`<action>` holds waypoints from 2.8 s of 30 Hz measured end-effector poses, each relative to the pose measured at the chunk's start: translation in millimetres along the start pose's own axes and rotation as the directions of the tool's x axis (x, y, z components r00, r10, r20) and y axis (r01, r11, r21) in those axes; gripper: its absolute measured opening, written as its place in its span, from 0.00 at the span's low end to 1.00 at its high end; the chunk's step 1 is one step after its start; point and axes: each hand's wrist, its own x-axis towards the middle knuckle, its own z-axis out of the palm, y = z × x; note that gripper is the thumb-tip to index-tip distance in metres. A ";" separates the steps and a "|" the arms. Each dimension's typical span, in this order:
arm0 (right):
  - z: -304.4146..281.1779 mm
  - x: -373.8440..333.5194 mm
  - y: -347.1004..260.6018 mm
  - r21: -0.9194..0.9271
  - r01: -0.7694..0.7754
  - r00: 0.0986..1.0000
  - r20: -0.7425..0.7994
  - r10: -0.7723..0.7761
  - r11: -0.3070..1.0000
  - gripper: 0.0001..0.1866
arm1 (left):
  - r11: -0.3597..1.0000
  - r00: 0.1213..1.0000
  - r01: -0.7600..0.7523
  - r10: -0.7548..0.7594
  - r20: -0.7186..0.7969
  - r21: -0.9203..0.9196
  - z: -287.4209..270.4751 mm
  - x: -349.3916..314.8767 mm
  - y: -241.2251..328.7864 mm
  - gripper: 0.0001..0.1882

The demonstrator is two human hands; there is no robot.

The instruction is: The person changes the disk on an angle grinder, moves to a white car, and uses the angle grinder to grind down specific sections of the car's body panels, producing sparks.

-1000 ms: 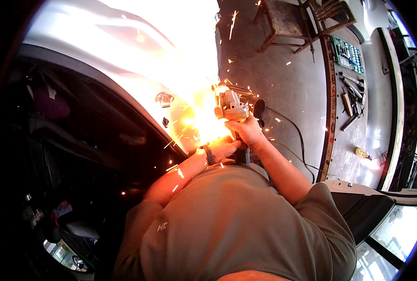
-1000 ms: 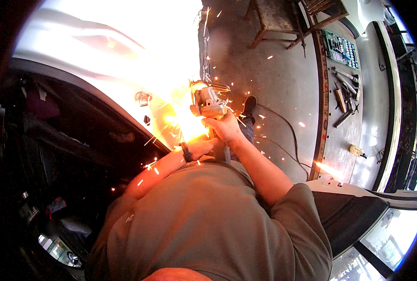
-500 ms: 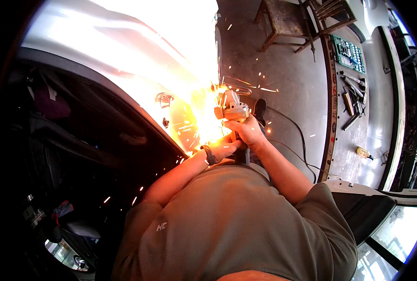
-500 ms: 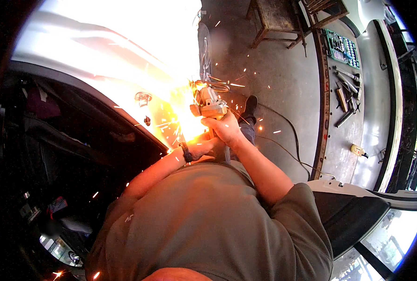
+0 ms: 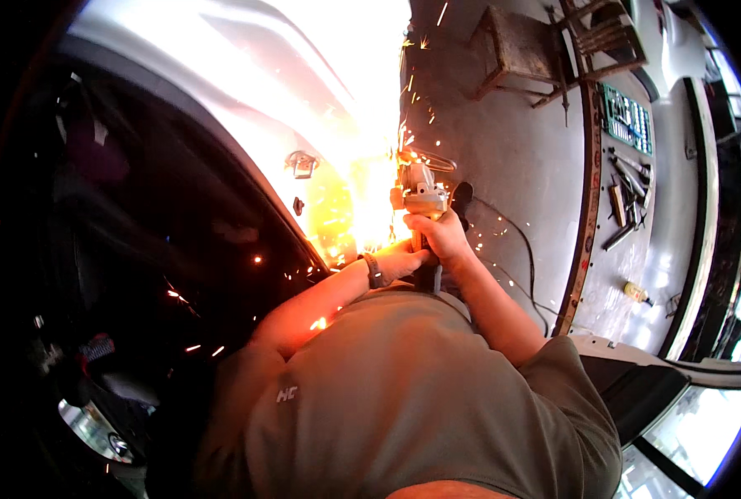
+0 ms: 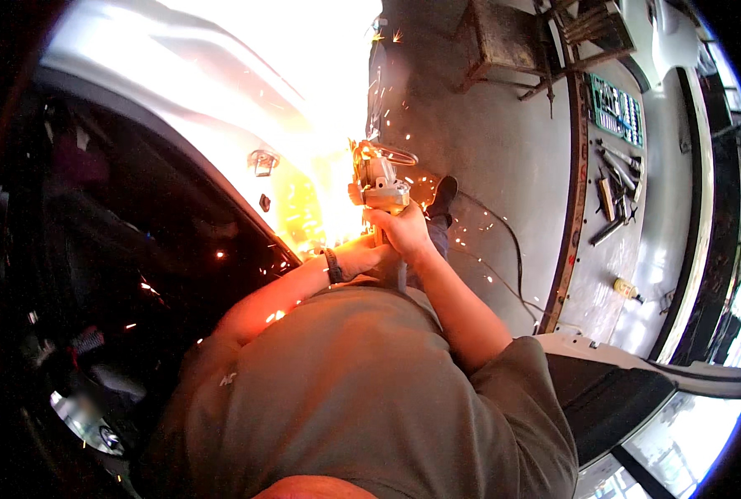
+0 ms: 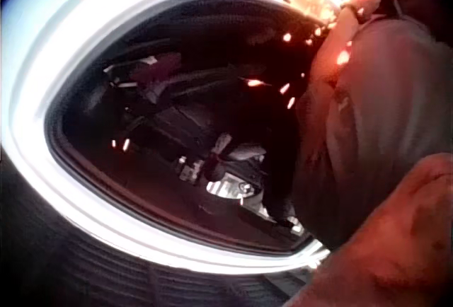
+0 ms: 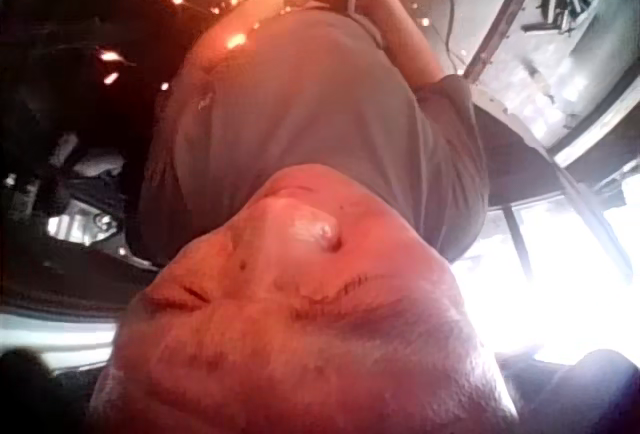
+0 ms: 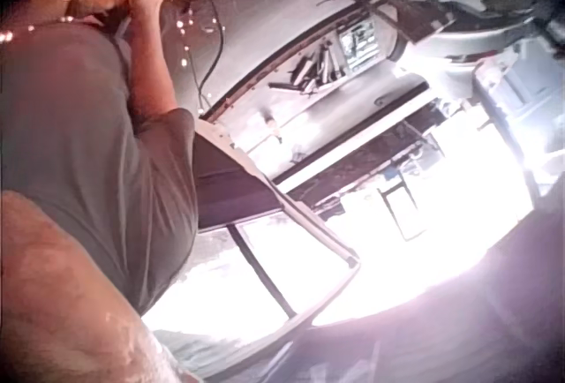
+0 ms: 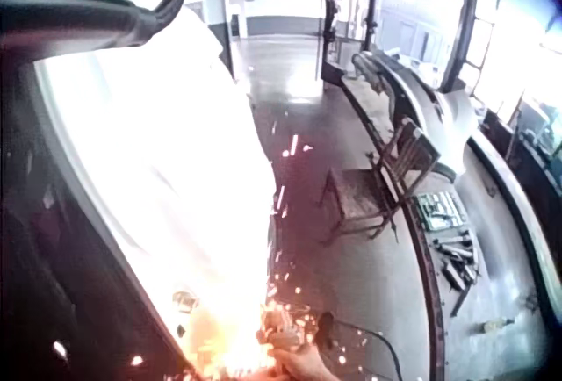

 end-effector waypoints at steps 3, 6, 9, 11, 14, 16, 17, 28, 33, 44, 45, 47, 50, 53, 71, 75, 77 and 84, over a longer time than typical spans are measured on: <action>-0.5 -3.3 -2.3 0.023 -0.030 0.999 -0.024 0.030 0.999 0.18 | 0.995 1.000 0.005 -0.005 -0.002 -0.101 4.9 10.4 -9.1 0.17; -10.9 -4.3 4.0 0.025 -0.073 0.996 0.057 0.071 0.997 0.16 | 0.989 0.977 0.118 -0.099 0.189 -0.089 10.0 -14.0 35.7 0.21; -24.0 -18.8 -0.9 0.141 -0.175 0.977 0.149 0.154 0.974 0.15 | 0.972 0.981 -0.193 0.187 0.053 0.136 21.1 -12.7 25.8 0.24; -31.7 -21.6 2.8 0.136 -0.145 0.981 0.147 0.125 0.980 0.14 | 0.932 0.972 -0.231 0.233 0.027 0.280 22.7 -12.9 22.3 0.28; -28.0 -18.3 -1.3 0.060 -0.181 0.977 0.125 0.173 0.982 0.14 | 0.966 0.988 -0.127 0.105 0.111 0.224 19.7 0.6 6.7 0.32; -23.8 -16.1 -0.1 0.050 -0.181 0.978 0.114 0.175 0.982 0.14 | 0.971 0.990 -0.123 0.105 0.098 0.203 19.1 -3.6 12.6 0.30; -23.4 -14.1 0.6 0.043 -0.182 0.978 0.108 0.177 0.982 0.14 | 0.970 0.987 -0.127 0.103 0.126 0.205 17.0 -4.6 16.2 0.29; -21.3 -2.5 9.8 0.029 -0.211 0.973 0.096 0.208 0.977 0.16 | 0.997 0.990 -0.067 0.062 0.123 0.038 12.5 -0.3 9.2 0.27; -20.5 -0.3 11.4 -0.004 -0.191 0.978 0.084 0.191 0.982 0.15 | 0.990 0.988 -0.143 0.142 0.054 0.014 15.8 -3.4 11.1 0.23; -8.3 -1.8 1.3 0.019 -0.190 0.981 0.039 0.190 0.981 0.14 | 1.000 0.991 -0.014 0.013 0.134 0.009 9.3 -16.9 36.0 0.25; -8.1 -2.4 1.5 0.031 -0.181 0.983 0.028 0.180 0.983 0.14 | 1.000 0.991 -0.009 0.010 0.131 -0.011 10.2 -16.8 36.1 0.26; -9.8 -2.3 1.2 0.021 -0.182 0.983 0.038 0.181 0.983 0.14 | 1.000 0.990 -0.001 -0.003 0.142 0.027 8.3 -15.9 36.9 0.26; -8.0 -3.2 -1.2 0.021 -0.171 0.984 0.055 0.169 0.985 0.14 | 0.997 0.996 -0.031 0.025 0.091 0.072 10.7 -22.5 44.5 0.23; -11.2 -1.5 1.6 0.008 -0.168 0.985 0.053 0.167 0.986 0.14 | 0.997 0.996 -0.082 0.081 0.041 0.011 14.4 -16.0 32.0 0.21; -1.3 -2.7 -8.3 0.007 -0.068 0.997 0.024 0.068 0.998 0.20 | 0.987 0.982 -0.148 0.138 0.132 0.069 6.1 -18.0 34.1 0.20; -0.1 -2.9 -11.6 -0.039 -0.002 0.999 0.036 0.004 0.999 0.19 | 0.991 0.989 -0.077 0.090 0.116 -0.112 7.2 -12.9 32.7 0.22; 0.7 -5.1 -14.2 -0.034 -0.020 1.000 0.021 0.021 0.999 0.19 | 0.995 0.992 -0.094 0.096 0.084 -0.029 8.5 -19.4 38.2 0.23; 9.4 -15.1 -35.7 0.001 -0.008 1.000 0.011 0.008 1.000 0.21 | 0.987 0.996 -0.067 0.056 0.075 0.148 4.8 -29.3 58.4 0.24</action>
